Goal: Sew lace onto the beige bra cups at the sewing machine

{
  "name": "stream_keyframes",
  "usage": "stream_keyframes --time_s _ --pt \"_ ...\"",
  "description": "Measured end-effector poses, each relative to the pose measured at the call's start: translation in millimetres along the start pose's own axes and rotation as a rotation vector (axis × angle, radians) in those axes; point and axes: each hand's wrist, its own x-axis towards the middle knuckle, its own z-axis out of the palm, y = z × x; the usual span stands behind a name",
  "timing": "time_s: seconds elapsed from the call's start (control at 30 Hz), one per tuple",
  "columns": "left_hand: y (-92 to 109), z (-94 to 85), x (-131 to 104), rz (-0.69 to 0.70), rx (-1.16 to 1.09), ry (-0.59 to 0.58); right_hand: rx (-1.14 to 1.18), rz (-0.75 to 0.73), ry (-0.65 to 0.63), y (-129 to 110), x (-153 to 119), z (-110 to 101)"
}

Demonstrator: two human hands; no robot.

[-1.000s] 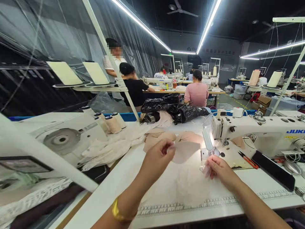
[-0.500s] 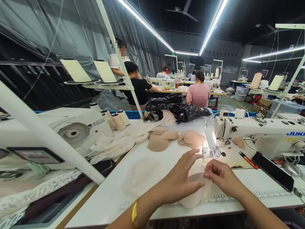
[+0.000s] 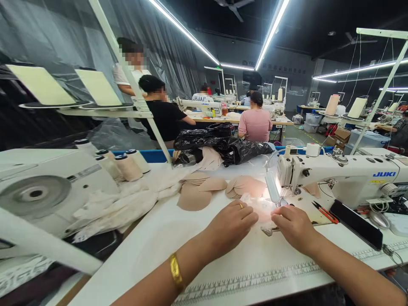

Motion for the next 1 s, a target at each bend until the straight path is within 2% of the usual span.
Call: stream_keyframes --time_s 0.07,0.13,0.3,0.47,0.7,0.83,1.0 --pt "1 10.5 -1 0.032 -0.052 -0.150 -0.007 -0.058 -0.063 16 -4 8" --pt "3 21.6 2 0.059 -0.102 -0.206 -0.003 -0.108 -0.116 29 -10 13" --pt "3 50.0 24 0.103 -0.100 -0.135 0.045 -0.123 -0.186 48 -20 11" --pt "2 70.9 30 0.056 -0.093 -0.090 0.108 -0.072 -0.193 47 -21 -2" --pt "10 78.0 24 0.012 -0.147 -0.049 0.211 0.023 -0.313 43 -24 -15" --pt "12 78.4 25 -0.026 -0.131 -0.048 0.195 0.067 -0.326 44 -23 -13" --pt "12 75.9 28 -0.020 -0.107 0.016 0.148 0.047 -0.320 43 -19 -11"
